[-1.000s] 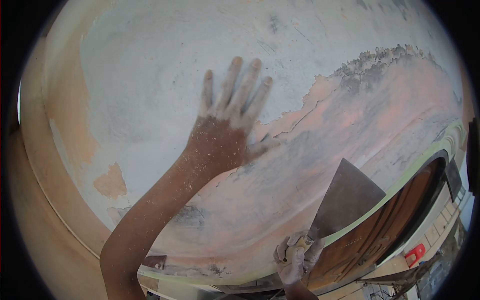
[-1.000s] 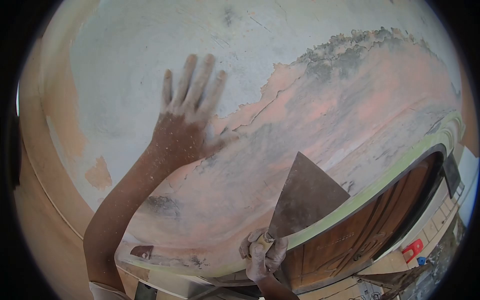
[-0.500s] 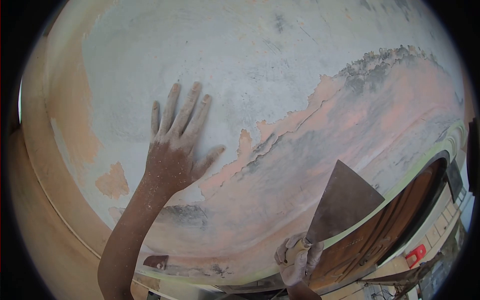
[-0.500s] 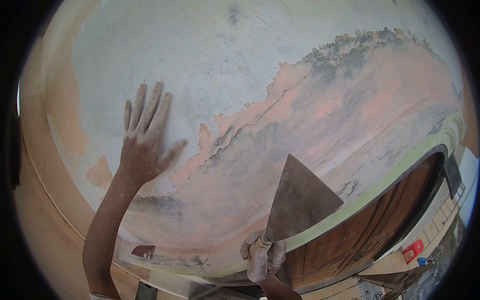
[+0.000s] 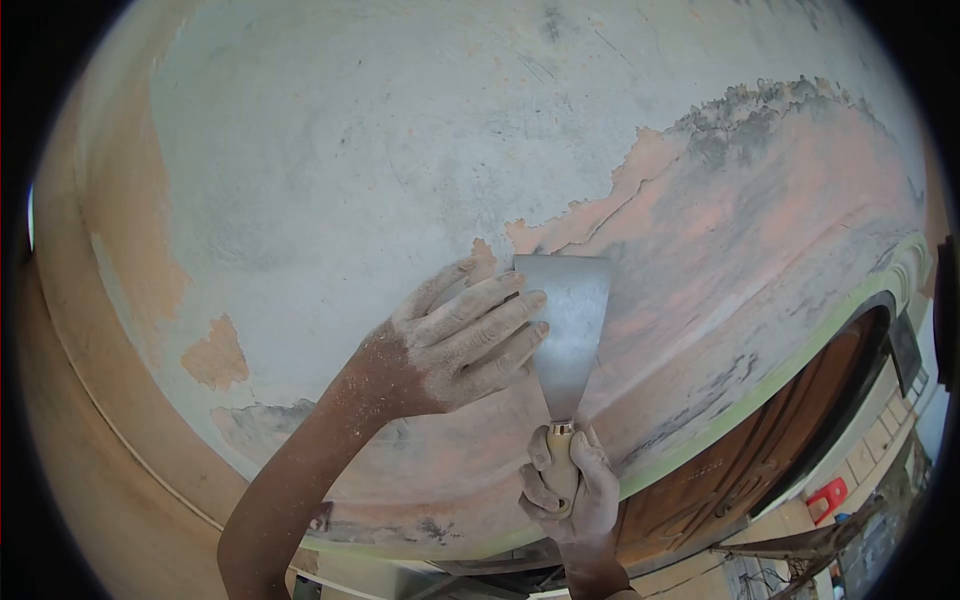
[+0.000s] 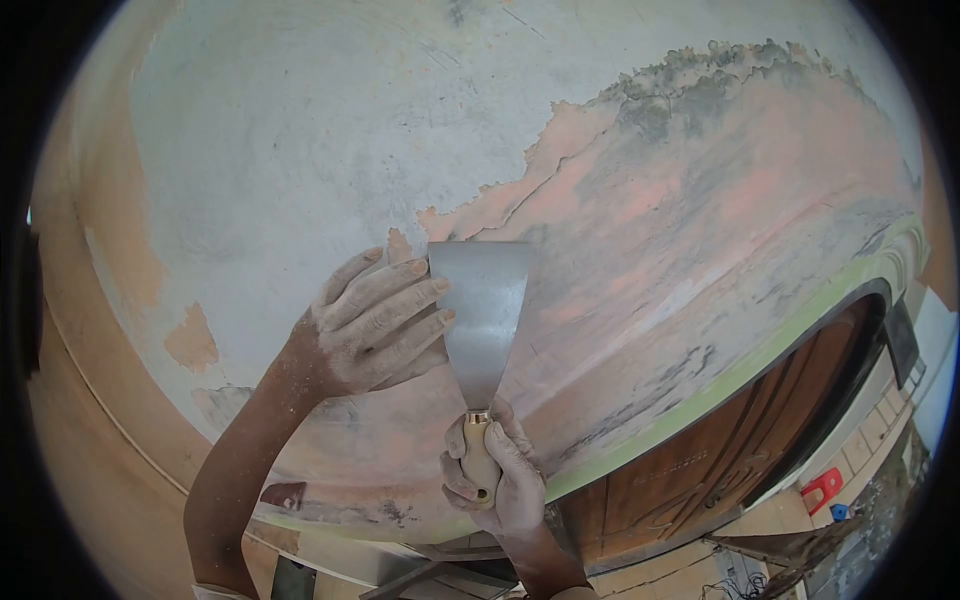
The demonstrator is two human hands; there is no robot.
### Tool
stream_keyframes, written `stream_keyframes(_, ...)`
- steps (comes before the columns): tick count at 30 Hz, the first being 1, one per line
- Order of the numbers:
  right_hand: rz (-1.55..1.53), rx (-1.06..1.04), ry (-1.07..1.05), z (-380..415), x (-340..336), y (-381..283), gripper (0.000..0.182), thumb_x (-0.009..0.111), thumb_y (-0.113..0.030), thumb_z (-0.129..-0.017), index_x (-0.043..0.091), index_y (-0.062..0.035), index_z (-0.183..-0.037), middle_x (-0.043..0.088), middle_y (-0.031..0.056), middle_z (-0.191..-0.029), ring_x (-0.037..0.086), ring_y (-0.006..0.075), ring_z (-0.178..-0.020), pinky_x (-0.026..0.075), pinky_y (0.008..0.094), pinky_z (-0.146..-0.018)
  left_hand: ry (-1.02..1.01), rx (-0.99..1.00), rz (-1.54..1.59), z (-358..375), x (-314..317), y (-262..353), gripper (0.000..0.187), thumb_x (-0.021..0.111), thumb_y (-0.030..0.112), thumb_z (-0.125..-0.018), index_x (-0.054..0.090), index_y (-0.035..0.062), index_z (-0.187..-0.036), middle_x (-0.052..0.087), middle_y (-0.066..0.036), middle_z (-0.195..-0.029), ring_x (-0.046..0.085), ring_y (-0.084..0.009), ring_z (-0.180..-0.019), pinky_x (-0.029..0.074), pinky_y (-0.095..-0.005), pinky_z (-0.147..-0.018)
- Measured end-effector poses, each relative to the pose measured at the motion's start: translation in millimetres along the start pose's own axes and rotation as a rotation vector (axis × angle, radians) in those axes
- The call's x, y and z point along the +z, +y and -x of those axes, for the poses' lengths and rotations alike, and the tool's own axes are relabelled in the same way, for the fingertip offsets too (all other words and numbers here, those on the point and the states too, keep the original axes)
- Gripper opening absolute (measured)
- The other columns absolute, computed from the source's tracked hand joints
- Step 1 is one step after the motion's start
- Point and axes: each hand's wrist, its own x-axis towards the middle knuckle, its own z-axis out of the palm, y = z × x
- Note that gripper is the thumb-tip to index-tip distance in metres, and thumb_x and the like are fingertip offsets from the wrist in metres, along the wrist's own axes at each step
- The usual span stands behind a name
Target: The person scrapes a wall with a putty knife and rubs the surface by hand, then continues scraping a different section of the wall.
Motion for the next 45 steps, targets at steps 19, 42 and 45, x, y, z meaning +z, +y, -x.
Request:
stream_keyframes(19, 0.111, -0.040, 0.032, 3.2, -5.9, -4.5, 0.036, 0.034, -0.015, -0.099, 0.038, -0.0159, -0.135, 0.051, 0.0145, -0.093, 0.044, 0.0110, -0.051, 0.033, 0.0199, -0.038, 0.043, -0.120, -0.026, -2.8, 16.1, 9.9, 0.031, 0.067, 0.034, -0.076, 0.065, 0.0171, -0.102, 0.062, 0.001, -0.112, 0.057, -0.0130, -0.108, 0.042, -0.0434, -0.096)
stream_keyframes(42, 0.158, -0.182, 0.100, 6.0, 23.1, -14.7, 0.055, 0.041, -0.007, -0.093, 0.022, -0.0103, -0.144, 0.053, 0.0184, -0.101, 0.045, 0.0122, -0.045, 0.032, 0.0206, -0.034, 0.107, -0.120, -0.099, -5.4, 33.1, 9.9, 0.059, 0.042, 0.063, -0.081, 0.066, 0.0136, -0.103, 0.063, -0.004, -0.111, 0.060, -0.0173, -0.105, 0.033, -0.0462, -0.098)
stream_keyframes(45, 0.220, -0.232, 0.109, -1.0, 24.6, -16.8, 0.062, 0.038, -0.004, -0.091, 0.009, -0.0070, -0.146, 0.051, 0.0239, -0.103, 0.044, 0.0104, -0.042, 0.031, 0.0189, -0.028, 0.128, -0.146, -0.102, -10.1, 32.0, 8.6, 0.058, 0.041, 0.062, -0.082, 0.067, 0.0133, -0.102, 0.063, -0.004, -0.110, 0.060, -0.0174, -0.106, 0.034, -0.0462, -0.097)
